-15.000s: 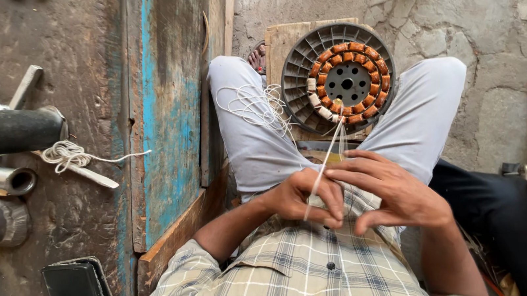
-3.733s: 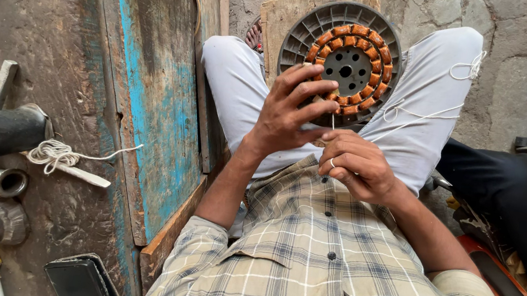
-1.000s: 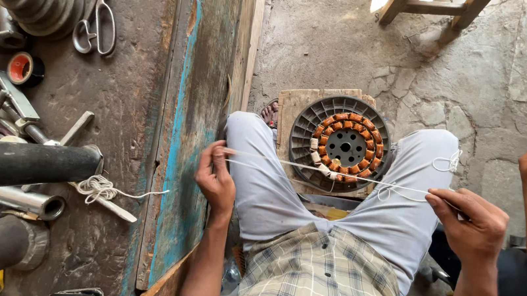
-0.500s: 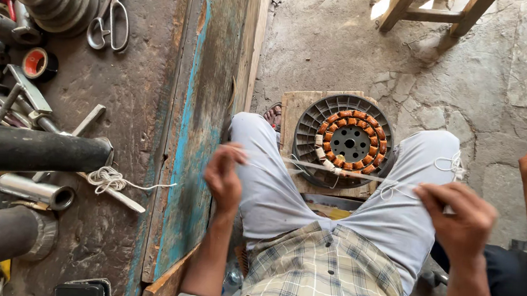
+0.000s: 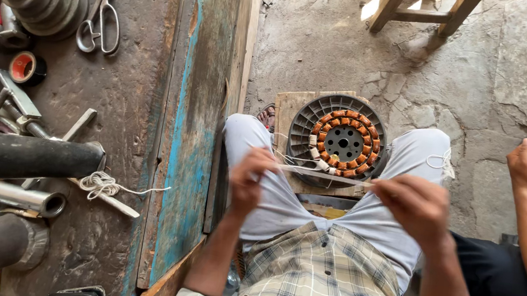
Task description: The person sits cross-legged on the floor and repeatedly ties white string around copper windings on a motor stator. They pull the string taut, wrap it around the coils, and secure it to hold the windings in place.
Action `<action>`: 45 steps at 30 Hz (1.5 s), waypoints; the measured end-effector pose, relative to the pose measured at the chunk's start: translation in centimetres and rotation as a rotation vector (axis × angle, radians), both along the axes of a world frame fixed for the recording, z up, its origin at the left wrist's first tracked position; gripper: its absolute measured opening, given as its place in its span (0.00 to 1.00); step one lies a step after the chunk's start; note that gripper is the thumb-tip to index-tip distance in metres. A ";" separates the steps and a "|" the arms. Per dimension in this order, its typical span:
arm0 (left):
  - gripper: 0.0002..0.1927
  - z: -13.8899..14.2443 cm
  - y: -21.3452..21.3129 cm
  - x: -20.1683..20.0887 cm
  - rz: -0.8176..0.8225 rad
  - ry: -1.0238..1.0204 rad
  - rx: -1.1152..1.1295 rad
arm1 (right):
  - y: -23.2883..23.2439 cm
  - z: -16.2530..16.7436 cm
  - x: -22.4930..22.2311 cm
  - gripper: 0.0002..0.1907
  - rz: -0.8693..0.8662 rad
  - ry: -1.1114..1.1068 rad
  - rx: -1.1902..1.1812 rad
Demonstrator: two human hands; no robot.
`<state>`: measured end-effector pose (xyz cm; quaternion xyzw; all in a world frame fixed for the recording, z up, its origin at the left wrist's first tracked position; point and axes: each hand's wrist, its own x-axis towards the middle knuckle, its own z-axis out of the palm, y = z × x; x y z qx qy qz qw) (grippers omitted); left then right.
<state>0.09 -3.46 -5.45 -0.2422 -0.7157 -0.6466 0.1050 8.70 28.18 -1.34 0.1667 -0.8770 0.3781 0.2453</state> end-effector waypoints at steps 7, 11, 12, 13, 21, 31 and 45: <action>0.23 2.2 0.9 0.3 0.287 0.182 -0.370 | -1.0 -0.2 0.7 0.08 -0.031 -0.068 -0.096; 0.15 1.8 4.4 2.5 -0.366 0.295 -0.391 | -4.2 -0.6 -0.2 0.09 0.223 -0.038 -0.068; 0.09 1.5 4.1 2.4 -0.415 0.231 -0.351 | -4.1 -0.5 -0.3 0.08 0.240 -0.043 -0.080; 0.05 1.1 3.8 2.2 -0.466 0.168 -0.308 | -3.6 -0.5 -0.2 0.08 0.187 -0.070 -0.069; 0.09 1.3 -3.4 -1.0 0.544 -0.002 -0.390 | 2.4 -1.1 2.1 0.06 -0.343 -0.241 -0.219; 0.10 3.1 2.6 2.1 -0.500 0.170 -0.332 | -3.6 -2.0 1.4 0.09 0.296 -0.181 -0.207; 0.30 4.7 2.8 2.3 -0.177 0.328 -0.479 | -5.4 -0.9 -0.8 0.09 0.234 -0.169 -0.232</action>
